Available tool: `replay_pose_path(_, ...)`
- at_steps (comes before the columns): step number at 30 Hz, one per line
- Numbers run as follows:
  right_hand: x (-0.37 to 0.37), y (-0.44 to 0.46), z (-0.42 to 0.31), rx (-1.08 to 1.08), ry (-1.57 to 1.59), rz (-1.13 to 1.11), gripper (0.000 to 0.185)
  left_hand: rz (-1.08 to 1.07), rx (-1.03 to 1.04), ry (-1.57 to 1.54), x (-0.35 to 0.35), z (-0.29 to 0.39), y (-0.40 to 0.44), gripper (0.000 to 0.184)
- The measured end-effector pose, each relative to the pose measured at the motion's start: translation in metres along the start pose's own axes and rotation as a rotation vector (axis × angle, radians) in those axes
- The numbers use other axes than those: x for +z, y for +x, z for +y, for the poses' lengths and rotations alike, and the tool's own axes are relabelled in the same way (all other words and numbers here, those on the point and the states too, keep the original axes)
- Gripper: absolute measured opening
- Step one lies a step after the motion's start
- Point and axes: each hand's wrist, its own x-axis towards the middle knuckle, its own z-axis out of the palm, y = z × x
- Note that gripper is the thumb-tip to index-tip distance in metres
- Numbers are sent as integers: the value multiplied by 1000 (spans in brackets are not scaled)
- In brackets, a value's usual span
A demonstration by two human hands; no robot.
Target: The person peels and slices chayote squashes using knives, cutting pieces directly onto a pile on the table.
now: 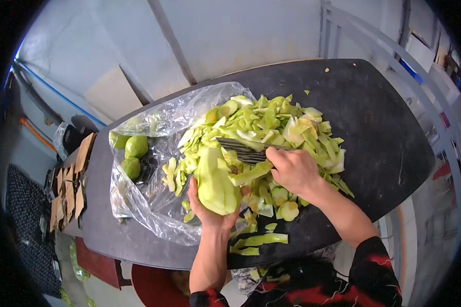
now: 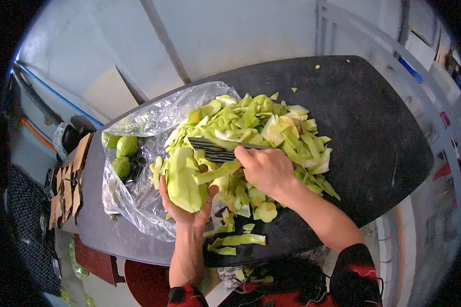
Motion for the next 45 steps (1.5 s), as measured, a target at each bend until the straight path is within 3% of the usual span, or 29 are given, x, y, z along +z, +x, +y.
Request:
replay_pose_path(1, -1, -1, -1, 21, 6, -30, 25, -49, -17, -126, -9, 0, 6, 67)
replay_pose_path(8, -11, -10, -12, -50, 73, 13, 27, 126, 35, -35, -16, 8, 15, 64)
replay_pose_path(10, -10, -13, -17, -257, 54, 148, 12, 237, 94, -108, -15, 8, 23, 63)
replay_pose_path(14, -6, -24, -31, -423, 3, 132, 8, 118, 72, -20, -35, 8, 21, 69)
replay_pose_path(19, 2, -27, -37, -491, 1, 187, 9, -76, -11, -247, -44, 5, 25, 72)
replay_pose_path(29, 4, -25, -41, -507, -9, 223, 8, -87, -65, -452, -26, 0, 20, 70)
replay_pose_path(36, 7, -25, -44, -523, -19, 233, 8, -60, -39, -416, -24, -2, 17, 68)
replay_pose_path(39, 9, -24, -42, -484, -34, 224, 8, -144, -6, -380, -23, -1, 17, 65)
replay_pose_path(41, 5, -19, -35, -410, -22, 163, 9, 283, 199, -60, -16, 2, 17, 64)
replay_pose_path(45, 4, -21, -31, -355, 3, 94, 10, 45, 146, -69, -33, 5, 18, 63)
